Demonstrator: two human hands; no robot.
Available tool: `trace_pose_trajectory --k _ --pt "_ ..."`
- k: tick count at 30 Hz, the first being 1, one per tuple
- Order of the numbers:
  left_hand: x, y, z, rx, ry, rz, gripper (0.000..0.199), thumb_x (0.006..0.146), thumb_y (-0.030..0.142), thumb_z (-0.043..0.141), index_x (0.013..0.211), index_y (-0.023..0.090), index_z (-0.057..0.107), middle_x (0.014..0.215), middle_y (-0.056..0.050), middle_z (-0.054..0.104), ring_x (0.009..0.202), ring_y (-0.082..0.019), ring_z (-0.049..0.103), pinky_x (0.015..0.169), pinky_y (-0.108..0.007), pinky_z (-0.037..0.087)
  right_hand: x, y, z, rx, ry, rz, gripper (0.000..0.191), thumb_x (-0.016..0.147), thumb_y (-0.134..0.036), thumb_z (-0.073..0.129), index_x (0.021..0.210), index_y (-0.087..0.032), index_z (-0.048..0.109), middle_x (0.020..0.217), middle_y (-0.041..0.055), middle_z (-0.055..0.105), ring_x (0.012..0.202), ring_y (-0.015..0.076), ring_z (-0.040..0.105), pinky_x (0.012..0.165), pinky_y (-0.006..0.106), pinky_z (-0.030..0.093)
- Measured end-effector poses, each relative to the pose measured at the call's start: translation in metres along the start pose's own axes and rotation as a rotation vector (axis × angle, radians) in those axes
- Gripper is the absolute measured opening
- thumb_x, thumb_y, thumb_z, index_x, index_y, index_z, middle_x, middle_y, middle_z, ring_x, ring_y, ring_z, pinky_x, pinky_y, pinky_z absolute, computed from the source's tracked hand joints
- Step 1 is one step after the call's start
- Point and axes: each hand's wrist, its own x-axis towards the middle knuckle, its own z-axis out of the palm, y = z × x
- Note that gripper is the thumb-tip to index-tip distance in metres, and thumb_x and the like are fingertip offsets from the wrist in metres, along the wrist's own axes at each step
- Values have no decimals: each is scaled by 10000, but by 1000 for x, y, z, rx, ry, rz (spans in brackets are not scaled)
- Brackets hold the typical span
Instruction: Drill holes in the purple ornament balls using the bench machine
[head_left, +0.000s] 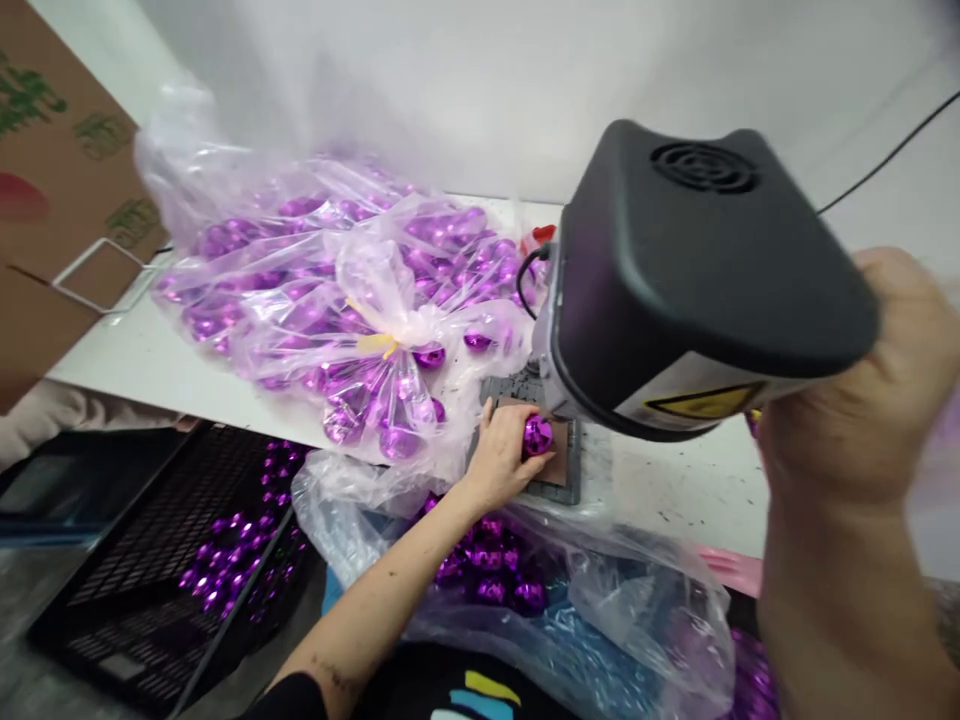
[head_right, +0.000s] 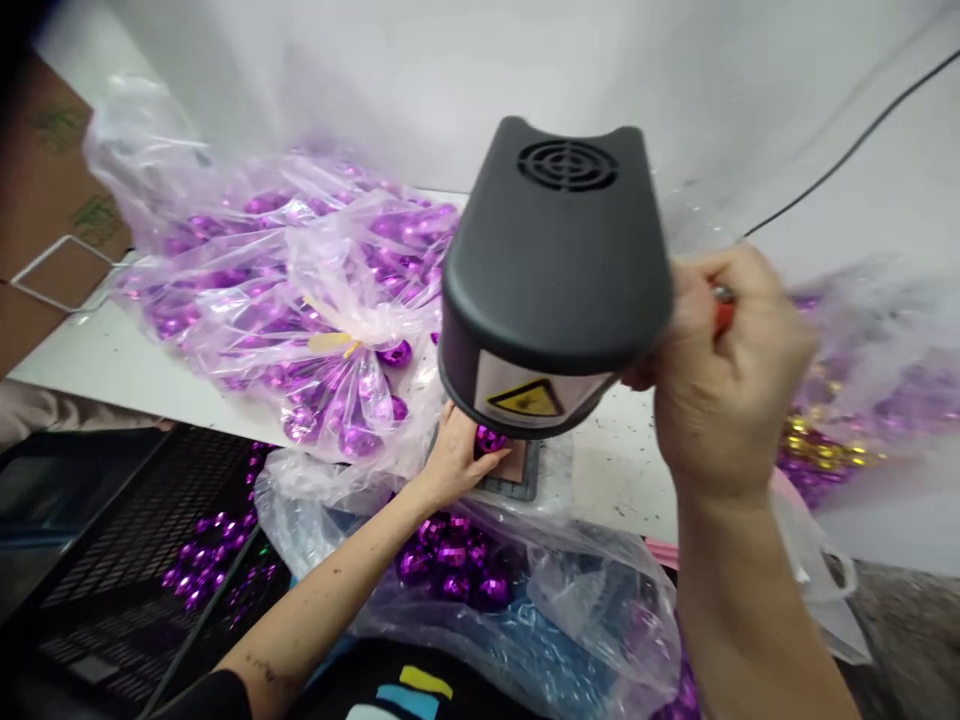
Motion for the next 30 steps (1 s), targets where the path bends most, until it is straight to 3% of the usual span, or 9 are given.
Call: trace_pose_trajectory --k 3,13,21,27,30 --pt "-2 -2 3 3 32 17 519 885 276 684 1352 191 475 1313 -127 625 1279 -286 547 1245 -571 176 -1 -7 6 5 13 -12 193 864 -281 682 768 -131 611 634 -26 453 622 19 423 559 162 328" --pt "7 6 -5 -95 -32 -50 468 820 243 709 1264 210 565 1240 -115 643 1258 -317 545 1223 -631 227 -18 -19 3 -118 47 -57 391 938 -509 575 823 -137 614 607 -29 468 550 24 443 526 176 328" --pt "10 9 -8 -197 3 -136 436 759 288 772 1168 245 624 1166 -93 661 1283 -334 519 1218 -619 281 -27 -18 -2 -241 106 -160 398 958 -527 533 833 -165 643 670 2 481 617 51 433 539 195 355" --pt "10 6 -6 -198 -10 -166 441 733 323 799 1144 257 654 1133 -84 689 1239 -352 542 1219 -645 260 -53 -10 -11 -312 135 -218 264 926 -455 595 903 -210 688 799 24 613 658 90 549 589 267 429" --pt "11 6 -7 -181 -34 -162 426 740 323 781 1142 255 656 1149 -92 692 1210 -346 559 1210 -646 276 -69 -9 -19 -278 28 -233 208 891 -404 625 866 -203 675 716 21 609 567 98 517 507 281 397"
